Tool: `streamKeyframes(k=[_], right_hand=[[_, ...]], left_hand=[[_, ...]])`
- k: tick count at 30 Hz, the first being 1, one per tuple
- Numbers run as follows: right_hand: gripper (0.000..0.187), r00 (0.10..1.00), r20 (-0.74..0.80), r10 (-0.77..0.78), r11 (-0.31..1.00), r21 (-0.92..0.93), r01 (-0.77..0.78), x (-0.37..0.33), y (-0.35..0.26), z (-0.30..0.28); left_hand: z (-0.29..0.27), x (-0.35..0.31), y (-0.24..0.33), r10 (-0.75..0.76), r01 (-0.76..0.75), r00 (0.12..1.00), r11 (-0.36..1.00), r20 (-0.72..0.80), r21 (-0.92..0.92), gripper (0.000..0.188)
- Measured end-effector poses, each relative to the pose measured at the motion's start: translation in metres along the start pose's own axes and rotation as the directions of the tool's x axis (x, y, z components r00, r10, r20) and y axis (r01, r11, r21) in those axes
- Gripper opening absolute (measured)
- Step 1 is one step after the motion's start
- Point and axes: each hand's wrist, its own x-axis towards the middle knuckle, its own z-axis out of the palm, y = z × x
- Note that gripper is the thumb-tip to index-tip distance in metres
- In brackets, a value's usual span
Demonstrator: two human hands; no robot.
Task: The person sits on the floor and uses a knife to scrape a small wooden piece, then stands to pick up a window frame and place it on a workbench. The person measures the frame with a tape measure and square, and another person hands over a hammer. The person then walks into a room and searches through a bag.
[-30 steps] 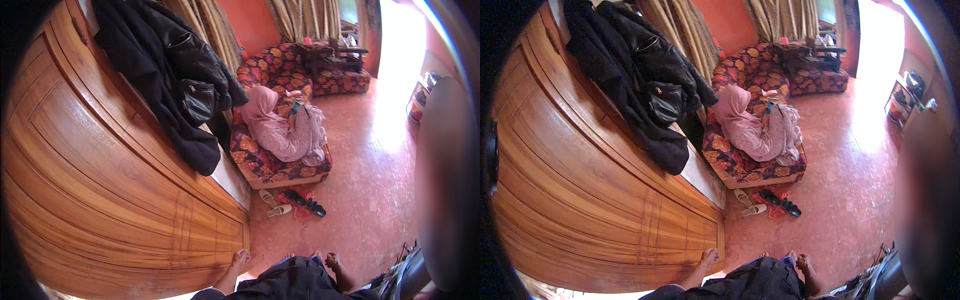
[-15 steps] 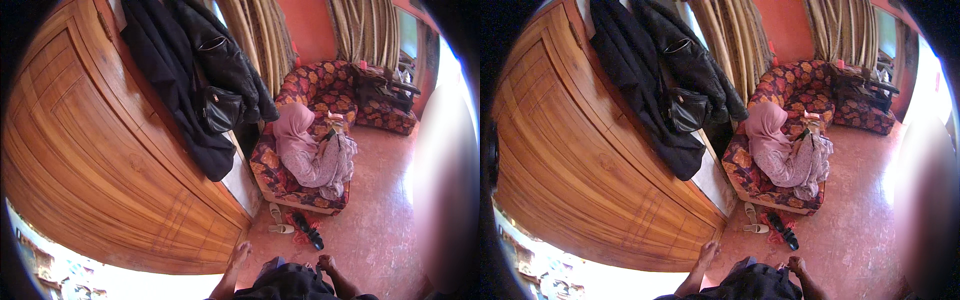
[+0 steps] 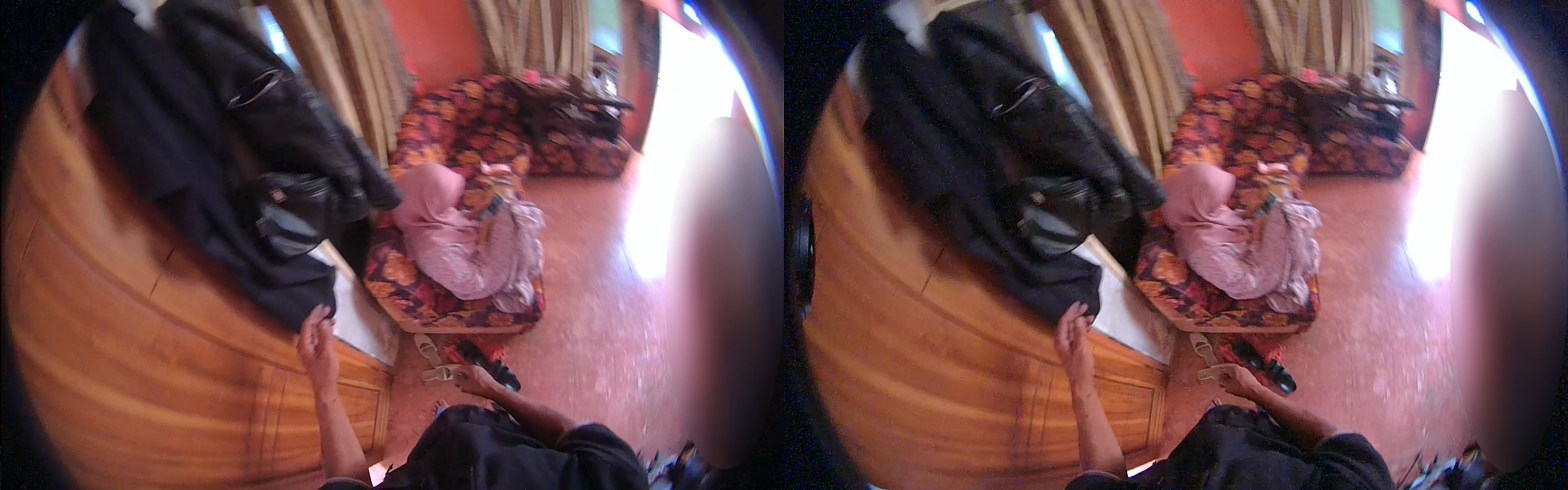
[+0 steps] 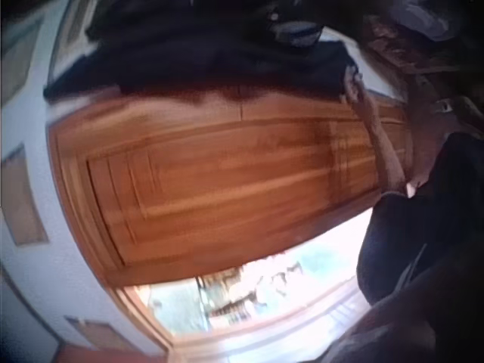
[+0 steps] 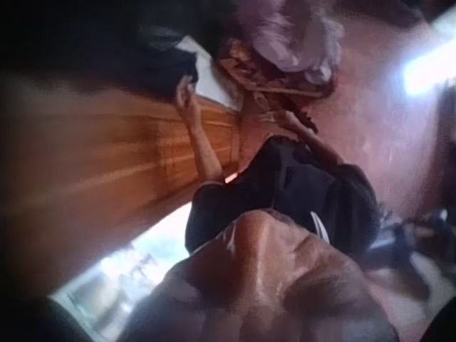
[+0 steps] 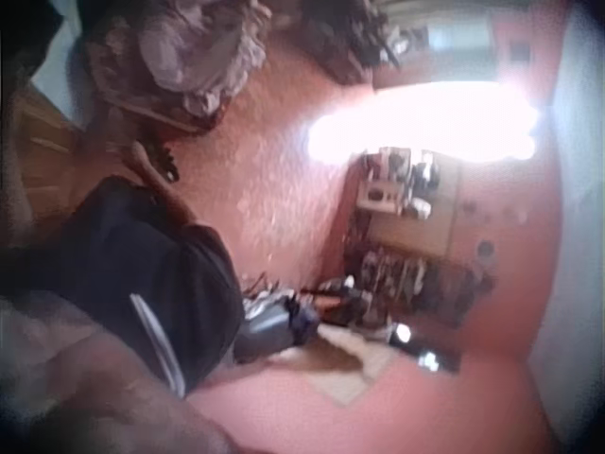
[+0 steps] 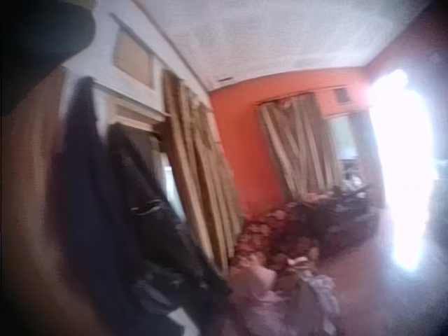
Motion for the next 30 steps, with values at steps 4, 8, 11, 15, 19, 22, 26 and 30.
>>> streamKeyframes(k=[4,8,11,15,19,22,26,30], right_hand=[[0.026,1.000,-0.011,0.004,1.000,0.019,-0.003,0.021,-0.008,0.006],[0.030,0.997,-0.026,0.076,0.997,-0.030,-0.077,0.034,0.005,-0.003],[0.035,0.998,-0.029,0.058,0.996,-0.060,-0.059,0.038,0.019,-0.018],[0.033,0.997,0.006,0.073,0.982,-0.176,-0.071,0.040,0.044,-0.043],[0.028,0.989,-0.032,-0.141,0.924,-0.362,0.120,0.036,0.072,-0.064],[0.026,0.988,-0.039,-0.146,0.916,-0.382,0.120,0.030,0.085,-0.082],[0.030,0.998,0.015,-0.063,0.961,-0.270,0.065,0.024,0.094,-0.100],[0.033,0.996,0.081,0.024,0.959,-0.284,0.000,0.025,0.102,-0.109]], left_hand=[[0.004,-0.013,-0.025,-0.121,0.099,0.973,0.988,0.198,0.117,0.036],[-0.019,-0.063,-0.098,-0.387,0.006,0.807,0.760,0.445,0.650,0.045],[-0.046,-0.118,-0.179,-0.607,-0.063,0.637,0.574,0.476,0.816,0.041],[-0.093,-0.219,-0.284,-0.582,-0.220,0.549,0.591,0.600,0.776,0.036],[-0.117,-0.326,-0.324,-0.692,-0.134,0.549,0.481,0.468,0.867,0.037],[-0.109,-0.384,-0.320,-0.790,-0.050,0.512,0.365,0.337,0.930,0.038],[-0.086,-0.423,-0.317,-0.807,0.040,0.524,0.342,0.272,0.939,0.040],[-0.061,-0.434,-0.306,-0.665,0.055,0.681,0.462,0.305,0.885,0.042]])
